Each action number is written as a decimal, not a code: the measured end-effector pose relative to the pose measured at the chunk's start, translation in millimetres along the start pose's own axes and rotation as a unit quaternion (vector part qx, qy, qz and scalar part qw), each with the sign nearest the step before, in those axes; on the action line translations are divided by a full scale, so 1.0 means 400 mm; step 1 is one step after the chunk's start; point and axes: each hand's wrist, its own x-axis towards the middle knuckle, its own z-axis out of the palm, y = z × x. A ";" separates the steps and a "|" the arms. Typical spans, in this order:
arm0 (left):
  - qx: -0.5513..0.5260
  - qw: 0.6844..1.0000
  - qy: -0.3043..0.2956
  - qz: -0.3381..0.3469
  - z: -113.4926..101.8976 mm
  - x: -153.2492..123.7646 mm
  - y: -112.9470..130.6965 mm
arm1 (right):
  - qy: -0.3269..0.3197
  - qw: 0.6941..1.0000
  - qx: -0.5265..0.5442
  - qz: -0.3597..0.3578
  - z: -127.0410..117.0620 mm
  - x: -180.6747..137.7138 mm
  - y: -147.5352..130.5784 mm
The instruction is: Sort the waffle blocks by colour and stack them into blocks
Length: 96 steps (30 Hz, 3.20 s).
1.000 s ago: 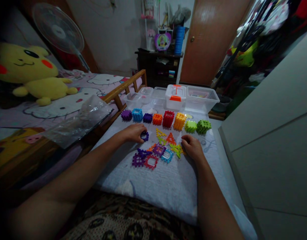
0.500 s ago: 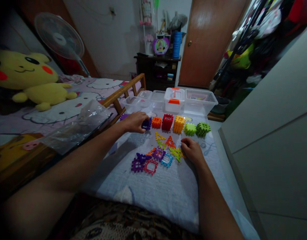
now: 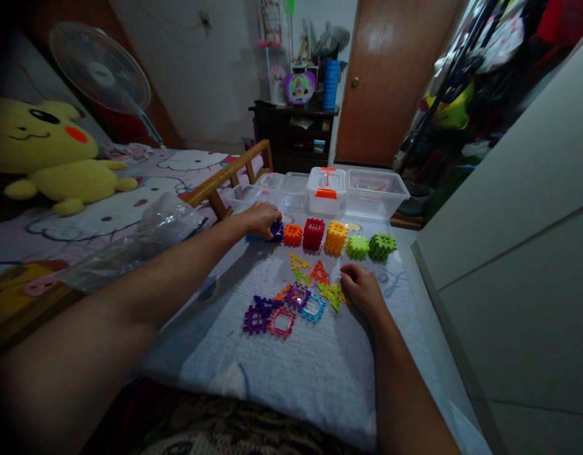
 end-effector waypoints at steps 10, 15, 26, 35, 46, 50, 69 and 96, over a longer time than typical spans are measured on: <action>-0.069 0.998 -0.006 0.000 0.013 0.021 -0.024 | -0.010 1.000 -0.015 0.012 -0.006 -0.002 -0.008; -0.046 0.999 -0.007 0.004 0.029 0.032 -0.032 | -0.013 1.000 -0.023 0.004 -0.007 -0.002 -0.008; -0.001 0.999 -0.030 0.014 0.030 0.034 -0.022 | -0.011 1.000 -0.026 0.007 -0.009 -0.005 -0.013; -0.049 0.982 0.159 0.092 -0.018 -0.128 0.065 | 0.011 1.000 -0.022 -0.002 0.000 0.000 -0.002; -0.265 0.947 0.087 0.157 0.150 -0.397 0.168 | 0.008 0.999 -0.033 -0.013 -0.001 0.002 0.006; -0.312 0.934 0.073 0.158 0.178 -0.419 0.187 | 0.011 0.999 -0.039 -0.015 -0.001 0.002 0.001; -0.371 0.924 0.035 0.083 0.201 -0.400 0.157 | 0.004 1.000 -0.028 -0.004 0.001 0.003 0.002; -0.280 0.951 0.116 -0.066 0.239 -0.409 0.124 | 0.002 0.999 -0.030 -0.009 -0.005 0.001 0.001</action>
